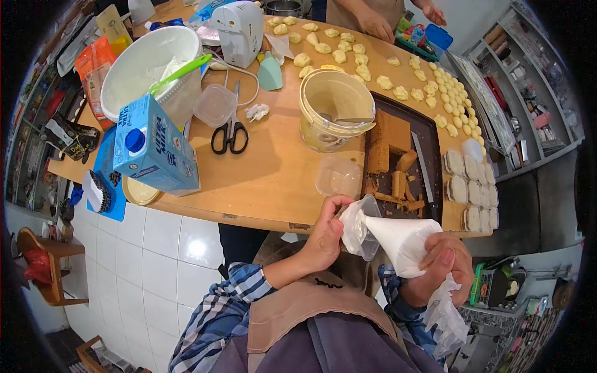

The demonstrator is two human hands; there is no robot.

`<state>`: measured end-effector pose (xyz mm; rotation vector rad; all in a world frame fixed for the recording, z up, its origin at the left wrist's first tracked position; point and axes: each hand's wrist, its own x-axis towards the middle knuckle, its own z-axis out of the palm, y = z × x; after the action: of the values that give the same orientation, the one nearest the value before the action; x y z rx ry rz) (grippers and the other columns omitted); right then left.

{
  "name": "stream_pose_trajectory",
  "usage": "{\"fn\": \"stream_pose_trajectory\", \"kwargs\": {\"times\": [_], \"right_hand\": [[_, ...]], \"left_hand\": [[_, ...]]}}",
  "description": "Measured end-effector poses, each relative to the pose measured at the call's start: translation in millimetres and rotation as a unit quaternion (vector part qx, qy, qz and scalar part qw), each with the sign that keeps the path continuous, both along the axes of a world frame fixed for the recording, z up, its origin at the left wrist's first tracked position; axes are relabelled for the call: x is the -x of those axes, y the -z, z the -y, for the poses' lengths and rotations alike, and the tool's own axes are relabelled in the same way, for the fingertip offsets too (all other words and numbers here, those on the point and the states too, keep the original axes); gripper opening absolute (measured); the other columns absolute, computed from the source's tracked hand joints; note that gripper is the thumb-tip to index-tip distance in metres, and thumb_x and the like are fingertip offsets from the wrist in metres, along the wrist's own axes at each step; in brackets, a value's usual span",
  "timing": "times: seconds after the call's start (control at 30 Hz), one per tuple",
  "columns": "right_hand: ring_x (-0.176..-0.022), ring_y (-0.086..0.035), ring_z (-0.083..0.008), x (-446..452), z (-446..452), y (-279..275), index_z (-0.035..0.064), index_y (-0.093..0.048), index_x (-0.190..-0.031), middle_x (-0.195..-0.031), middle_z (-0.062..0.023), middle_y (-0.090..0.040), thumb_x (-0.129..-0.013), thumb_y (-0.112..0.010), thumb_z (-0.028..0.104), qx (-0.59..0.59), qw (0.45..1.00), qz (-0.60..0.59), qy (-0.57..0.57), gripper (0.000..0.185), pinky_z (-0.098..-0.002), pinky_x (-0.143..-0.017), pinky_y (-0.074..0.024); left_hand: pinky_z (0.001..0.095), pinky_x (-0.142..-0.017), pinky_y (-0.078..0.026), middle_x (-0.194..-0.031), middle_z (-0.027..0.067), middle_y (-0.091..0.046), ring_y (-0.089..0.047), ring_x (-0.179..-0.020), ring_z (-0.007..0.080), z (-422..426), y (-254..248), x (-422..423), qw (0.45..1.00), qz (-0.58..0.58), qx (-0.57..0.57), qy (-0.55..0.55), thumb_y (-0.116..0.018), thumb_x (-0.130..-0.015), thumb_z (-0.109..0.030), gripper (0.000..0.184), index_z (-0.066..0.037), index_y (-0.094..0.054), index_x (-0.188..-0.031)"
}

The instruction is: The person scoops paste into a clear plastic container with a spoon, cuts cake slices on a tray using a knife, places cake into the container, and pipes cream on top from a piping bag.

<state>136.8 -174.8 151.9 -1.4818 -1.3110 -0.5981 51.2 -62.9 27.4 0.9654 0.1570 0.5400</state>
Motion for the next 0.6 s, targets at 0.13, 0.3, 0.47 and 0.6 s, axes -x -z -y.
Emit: {"fn": "stream_pose_trajectory", "kwargs": {"times": [0.13,0.3,0.47,0.6], "right_hand": [[-0.047,-0.051,-0.0232,-6.1,9.4,-1.8,-0.0010,-0.039,-0.071,-0.052,-0.0105,-0.047,-0.084,-0.048,-0.004,0.037,0.999,0.009,-0.009,0.016,-0.0355,-0.043,-0.0456],[-0.043,-0.040,-0.0172,-19.8,8.7,18.4,0.0041,-0.049,-0.079,-0.049,-0.0070,-0.042,-0.086,-0.044,0.006,-0.201,0.962,-0.151,-0.110,0.009,-0.0296,-0.044,-0.0373],[-0.044,-0.029,-0.0091,-28.6,4.0,8.1,0.0109,-0.037,-0.068,-0.050,-0.0023,-0.030,-0.088,-0.038,0.012,-0.311,0.917,-0.240,0.070,0.020,-0.0235,-0.046,-0.0274],[-0.050,-0.028,-0.0096,-52.5,26.1,2.6,0.0098,-0.035,-0.059,-0.051,-0.0012,-0.029,-0.091,-0.037,0.007,-0.306,0.864,-0.389,-0.090,0.032,-0.0265,-0.049,-0.0298]], "left_hand": [[0.0305,-0.089,-0.041,-0.109,0.0086,-0.049,-0.049,-0.102,0.0154,-1.0,9.7,-3.3,0.999,0.005,-0.011,-0.029,-0.039,-0.082,-0.068,0.077,-0.004,-0.031,-0.122],[0.0362,-0.089,-0.046,-0.114,0.0122,-0.053,-0.055,-0.104,0.0236,-3.8,16.5,-7.8,0.990,-0.023,0.142,0.005,-0.025,-0.086,-0.067,0.075,-0.004,-0.036,-0.126],[0.0417,-0.075,-0.055,-0.120,0.0135,-0.054,-0.059,-0.102,0.0280,-19.3,15.1,-0.5,0.927,0.039,0.338,0.156,-0.015,-0.092,-0.054,0.066,-0.006,-0.040,-0.130],[0.0389,-0.070,-0.057,-0.118,0.0133,-0.056,-0.061,-0.098,0.0269,-25.3,25.3,3.1,0.890,0.068,0.402,0.203,-0.016,-0.091,-0.057,0.068,-0.006,-0.042,-0.128]]}}
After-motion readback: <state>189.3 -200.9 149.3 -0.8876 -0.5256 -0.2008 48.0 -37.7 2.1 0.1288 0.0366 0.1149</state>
